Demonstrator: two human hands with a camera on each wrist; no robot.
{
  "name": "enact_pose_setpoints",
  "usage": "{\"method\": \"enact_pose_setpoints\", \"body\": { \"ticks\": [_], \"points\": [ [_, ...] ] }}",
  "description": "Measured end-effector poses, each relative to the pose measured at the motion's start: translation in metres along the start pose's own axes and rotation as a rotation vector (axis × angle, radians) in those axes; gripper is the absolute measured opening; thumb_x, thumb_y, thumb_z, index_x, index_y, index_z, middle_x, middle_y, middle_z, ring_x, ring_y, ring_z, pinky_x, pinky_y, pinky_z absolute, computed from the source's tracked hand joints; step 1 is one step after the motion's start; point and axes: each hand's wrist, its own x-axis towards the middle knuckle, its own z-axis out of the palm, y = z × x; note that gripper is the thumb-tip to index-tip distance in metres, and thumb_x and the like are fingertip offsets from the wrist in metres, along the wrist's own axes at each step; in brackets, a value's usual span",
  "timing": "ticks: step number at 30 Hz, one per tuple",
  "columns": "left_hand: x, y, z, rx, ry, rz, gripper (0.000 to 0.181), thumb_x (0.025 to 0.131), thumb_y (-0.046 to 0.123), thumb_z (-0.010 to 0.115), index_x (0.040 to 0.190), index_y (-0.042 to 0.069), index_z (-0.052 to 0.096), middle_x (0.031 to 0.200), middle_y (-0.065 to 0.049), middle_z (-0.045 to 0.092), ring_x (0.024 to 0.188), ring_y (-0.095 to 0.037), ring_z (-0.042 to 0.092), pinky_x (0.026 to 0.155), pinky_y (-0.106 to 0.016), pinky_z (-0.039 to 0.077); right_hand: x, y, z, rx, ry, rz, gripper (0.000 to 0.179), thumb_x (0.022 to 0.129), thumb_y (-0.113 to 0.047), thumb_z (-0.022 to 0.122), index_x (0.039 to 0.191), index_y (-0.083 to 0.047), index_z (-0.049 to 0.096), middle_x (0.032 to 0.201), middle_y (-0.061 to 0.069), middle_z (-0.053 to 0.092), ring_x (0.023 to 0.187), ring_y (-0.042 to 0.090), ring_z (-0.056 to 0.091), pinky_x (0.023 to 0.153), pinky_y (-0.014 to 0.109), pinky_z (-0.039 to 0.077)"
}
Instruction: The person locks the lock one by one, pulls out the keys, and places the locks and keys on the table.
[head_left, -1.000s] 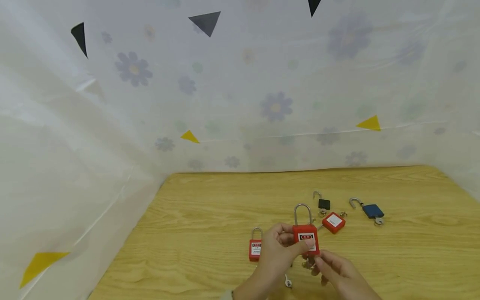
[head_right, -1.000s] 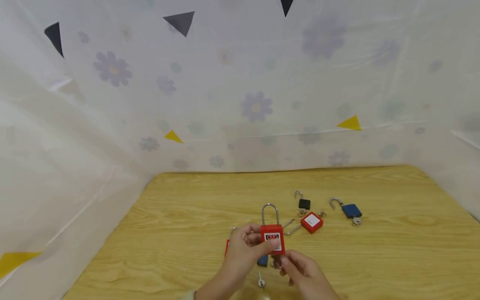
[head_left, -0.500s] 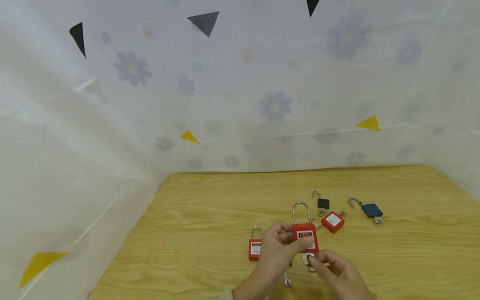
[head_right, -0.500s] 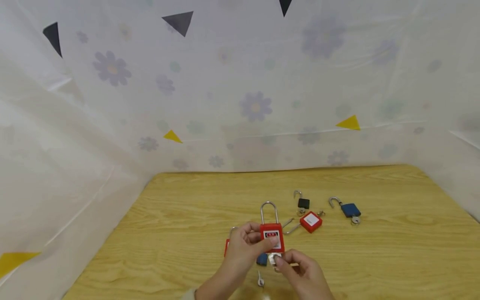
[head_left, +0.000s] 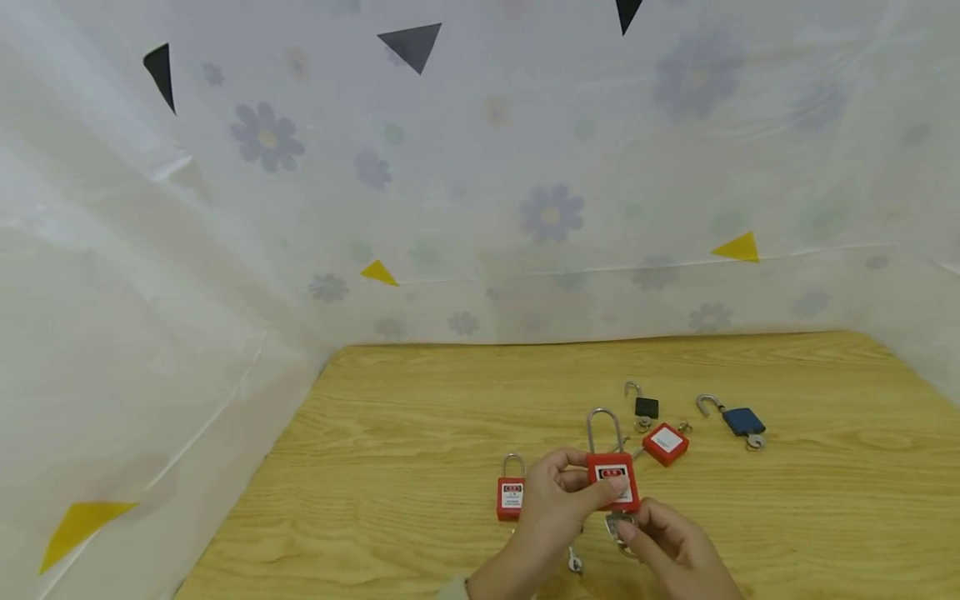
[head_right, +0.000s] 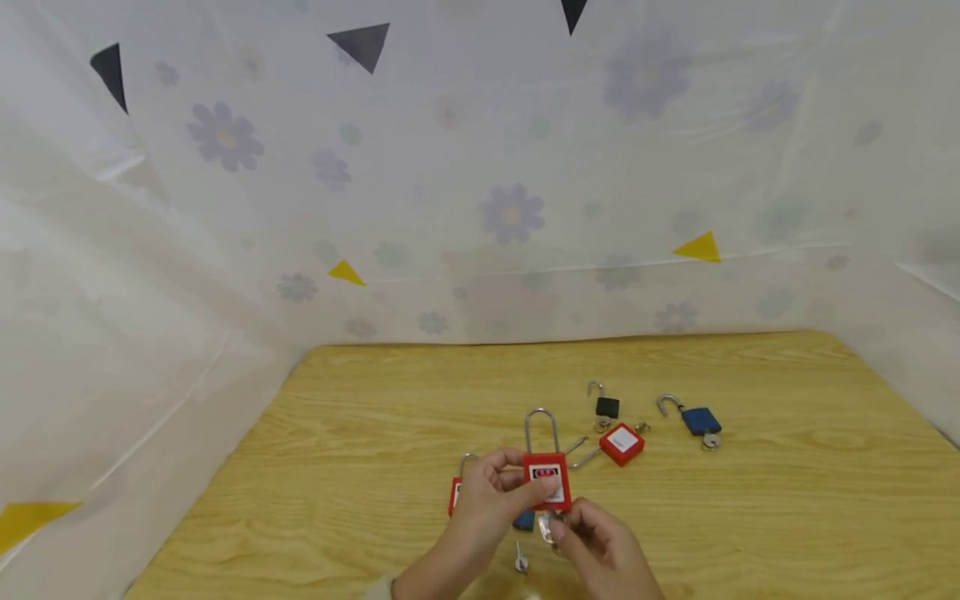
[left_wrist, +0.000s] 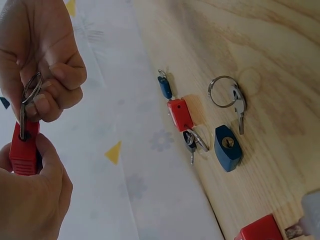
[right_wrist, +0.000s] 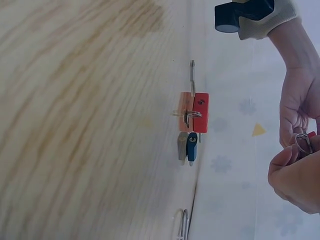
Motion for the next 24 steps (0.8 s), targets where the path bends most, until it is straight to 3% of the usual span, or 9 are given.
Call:
{"method": "enact_pose_setpoints", "body": {
  "ticks": [6,10,16,20,24],
  "points": [
    [0.000,-0.003,0.000,0.044,0.005,0.003,0.027,0.077,0.014,0.075,0.102,0.006,0.068,0.085,-0.003,0.071,0.075,-0.006,0.063,0.066,-0.020,0.051,0.001,0.001,-0.010,0.023,-0.115,-0.018,0.017,0.097,-0.014,0.047,0.088,-0.001,0.052,0.085,-0.003,0.056,0.077,0.008,0.053,0.068,0.022,0.046],
    [-0.001,-0.002,-0.001,0.026,-0.010,0.003,0.027,0.077,0.015,0.075,0.102,0.006,0.069,0.086,-0.004,0.072,0.076,-0.007,0.064,0.065,-0.019,0.050,0.003,-0.002,-0.016,0.048,-0.193,-0.012,0.016,0.098,-0.015,0.046,0.088,-0.003,0.053,0.087,-0.001,0.055,0.079,0.009,0.053,0.069,0.023,0.046],
    [-0.002,0.000,-0.002,-0.009,-0.035,-0.009,0.028,0.078,0.016,0.075,0.104,0.007,0.070,0.090,-0.006,0.072,0.078,-0.008,0.065,0.067,-0.019,0.052,0.003,0.000,-0.022,0.104,-0.274,-0.113,0.014,0.098,-0.007,0.043,0.088,-0.002,0.051,0.086,-0.005,0.054,0.080,0.009,0.053,0.068,0.023,0.045],
    [-0.002,-0.001,-0.001,-0.011,-0.023,0.003,0.029,0.078,0.014,0.074,0.106,0.006,0.069,0.093,-0.007,0.072,0.082,-0.009,0.066,0.071,-0.021,0.054,0.004,0.002,-0.022,0.138,-0.282,-0.149,0.014,0.097,-0.005,0.042,0.087,-0.007,0.051,0.085,-0.006,0.053,0.079,0.010,0.052,0.067,0.024,0.045],
    [-0.003,0.000,0.001,-0.037,0.001,0.012,0.029,0.077,0.013,0.075,0.105,0.006,0.069,0.094,-0.008,0.072,0.084,-0.011,0.067,0.073,-0.023,0.054,0.003,0.003,-0.017,0.136,-0.214,-0.137,0.014,0.097,-0.006,0.044,0.086,-0.009,0.053,0.086,-0.009,0.055,0.079,0.008,0.053,0.068,0.023,0.046]
  ]
}}
